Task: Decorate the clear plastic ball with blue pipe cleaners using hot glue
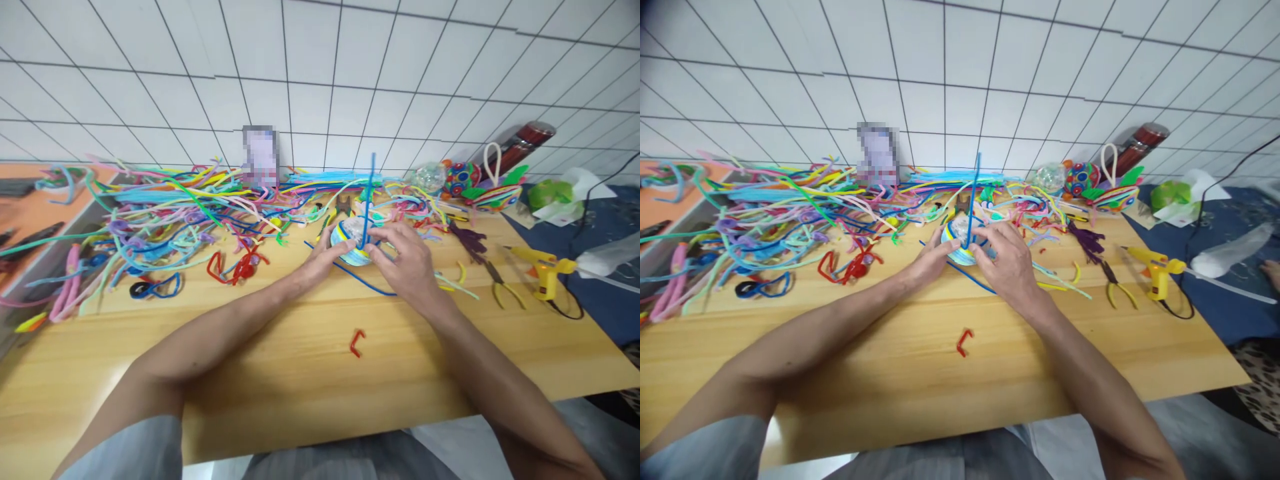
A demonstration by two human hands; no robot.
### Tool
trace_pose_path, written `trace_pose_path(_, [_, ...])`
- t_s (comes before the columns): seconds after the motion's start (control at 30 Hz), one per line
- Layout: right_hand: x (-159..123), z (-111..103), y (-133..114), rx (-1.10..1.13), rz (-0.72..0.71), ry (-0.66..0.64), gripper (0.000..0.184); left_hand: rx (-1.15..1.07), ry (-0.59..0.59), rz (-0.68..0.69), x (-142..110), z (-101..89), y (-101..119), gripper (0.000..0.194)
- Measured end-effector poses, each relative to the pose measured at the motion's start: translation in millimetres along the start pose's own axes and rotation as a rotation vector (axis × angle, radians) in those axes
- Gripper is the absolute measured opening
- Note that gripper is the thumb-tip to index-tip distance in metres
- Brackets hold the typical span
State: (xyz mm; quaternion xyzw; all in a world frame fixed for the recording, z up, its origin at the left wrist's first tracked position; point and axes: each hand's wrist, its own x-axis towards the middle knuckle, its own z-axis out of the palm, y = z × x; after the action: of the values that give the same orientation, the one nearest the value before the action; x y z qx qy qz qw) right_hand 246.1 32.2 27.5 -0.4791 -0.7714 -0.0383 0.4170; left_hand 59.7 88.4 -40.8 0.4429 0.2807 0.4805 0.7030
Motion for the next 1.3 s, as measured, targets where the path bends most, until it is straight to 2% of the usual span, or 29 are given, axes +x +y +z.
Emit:
trace_pose_path(0.23, [-9.9, 6.0, -7.1, -0.143, -0.027, 0.027, 0.027, 0.062, 0.057, 0.022, 1.8, -5.2, -5.2, 0.095])
trace_pose_path(0.43, [-18.0, 13.0, -10.6, -0.322, -0.075, 0.091, 0.016, 0.131, 0.083, 0.055, -5.6, 0.2, 6.8, 0.094])
trace_pose_path(0.97, [-19.7, 18.5, -8.8, -0.172, 0.011, 0.133, 0.011, 0.173, 0.051, 0.1, -10.6, 4.5, 13.2, 0.101])
trace_pose_path(1.13, [-21.3, 18.7, -7.7, -0.17, -0.009, 0.129, 0.012, 0.167, 0.083, 0.084, -10.1, 4.9, 11.2, 0.107])
trace_pose_path(1.3, [-20.1, 16.1, -8.6, -0.191, -0.076, 0.131, 0.016, 0.157, 0.054, 0.1, -8.9, 5.8, 11.6, 0.108])
